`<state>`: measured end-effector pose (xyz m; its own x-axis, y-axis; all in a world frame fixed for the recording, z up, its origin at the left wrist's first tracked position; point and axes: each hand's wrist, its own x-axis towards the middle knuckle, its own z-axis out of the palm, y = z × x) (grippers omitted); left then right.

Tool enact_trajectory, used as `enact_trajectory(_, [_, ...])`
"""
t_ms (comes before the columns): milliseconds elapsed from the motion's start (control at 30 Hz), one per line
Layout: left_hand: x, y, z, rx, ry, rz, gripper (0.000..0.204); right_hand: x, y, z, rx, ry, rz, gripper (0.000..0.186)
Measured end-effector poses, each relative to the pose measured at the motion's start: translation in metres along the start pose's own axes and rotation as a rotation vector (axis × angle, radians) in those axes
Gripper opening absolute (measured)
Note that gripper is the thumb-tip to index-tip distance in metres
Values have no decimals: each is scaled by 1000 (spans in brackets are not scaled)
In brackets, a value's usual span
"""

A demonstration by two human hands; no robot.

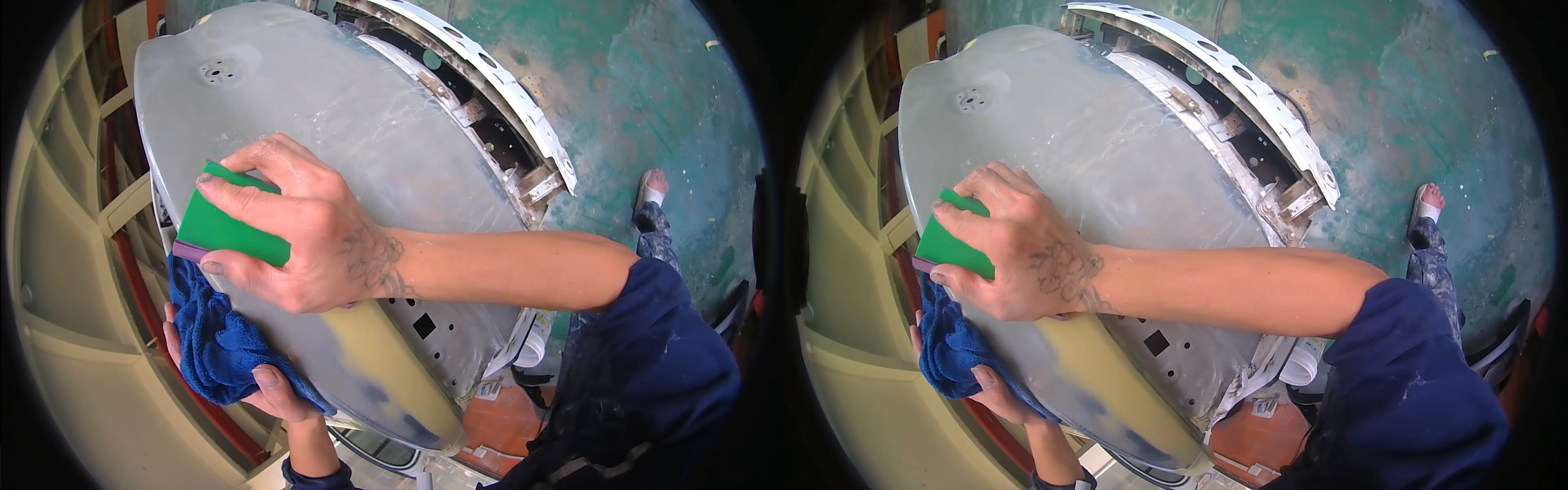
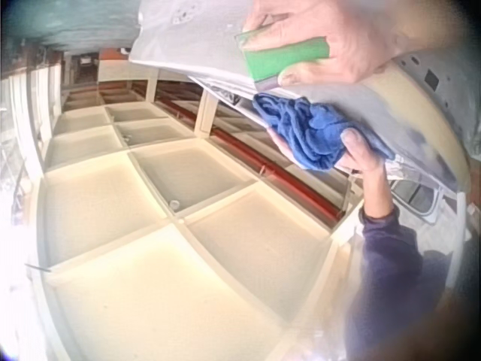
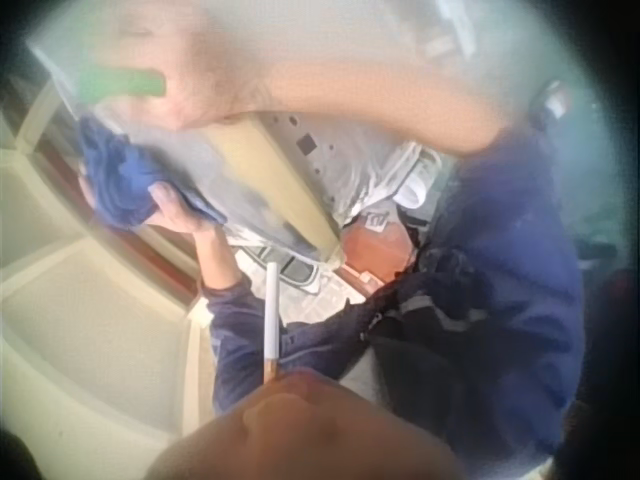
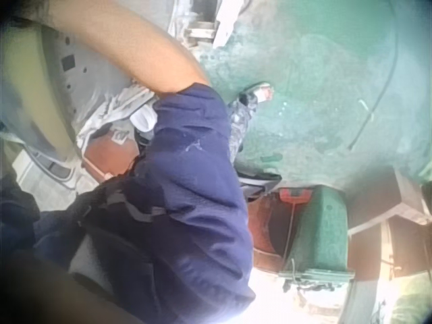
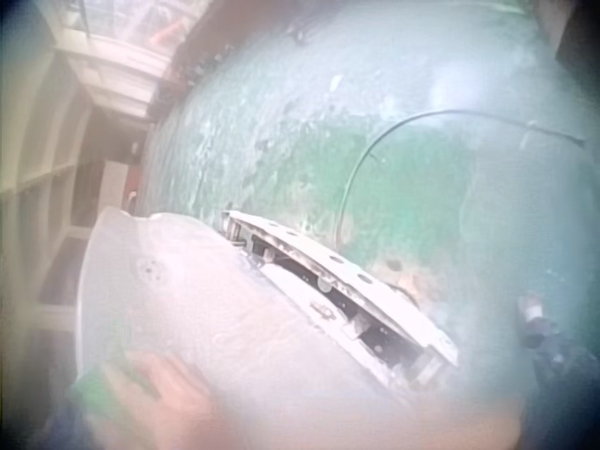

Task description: The person sands a large white car bumper with a green sanding block, moving across the surface in consistent strokes. The person occasionally wipes the surface with a blue cloth and uses a purple sanding sheet on edges.

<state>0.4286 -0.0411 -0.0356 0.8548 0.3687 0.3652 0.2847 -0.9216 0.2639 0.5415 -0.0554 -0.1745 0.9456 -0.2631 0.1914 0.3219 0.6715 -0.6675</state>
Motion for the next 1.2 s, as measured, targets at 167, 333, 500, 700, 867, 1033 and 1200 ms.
enact_trajectory(167, [-3, -10, -9, -76, -43, 44, 104, 27, 53, -5, -215, -77, 17, 45])
enact_trajectory(333, [-1, 0, -1, 42, 5, 3, 117, 6, 12, -2, -94, -56, 156, 42])
enact_trajectory(500, [-6, -17, -10, 71, 27, 43, 98, 18, 52, -16, -572, -204, 286, 47])
enact_trajectory(700, [-22, -27, -37, 93, 33, 276, 63, -57, -59, -75, -298, -369, 510, 41])
enact_trajectory(867, [-16, -21, -39, 324, -36, 382, 62, -26, -39, -67, -469, -358, 539, 39])
enact_trajectory(1033, [-13, -19, -40, 309, -37, 393, 59, -32, -65, -69, -393, -369, 567, 38])
enact_trajectory(1200, [-15, -18, -40, 298, -29, 371, 54, -29, -54, -66, -426, -321, 600, 36])
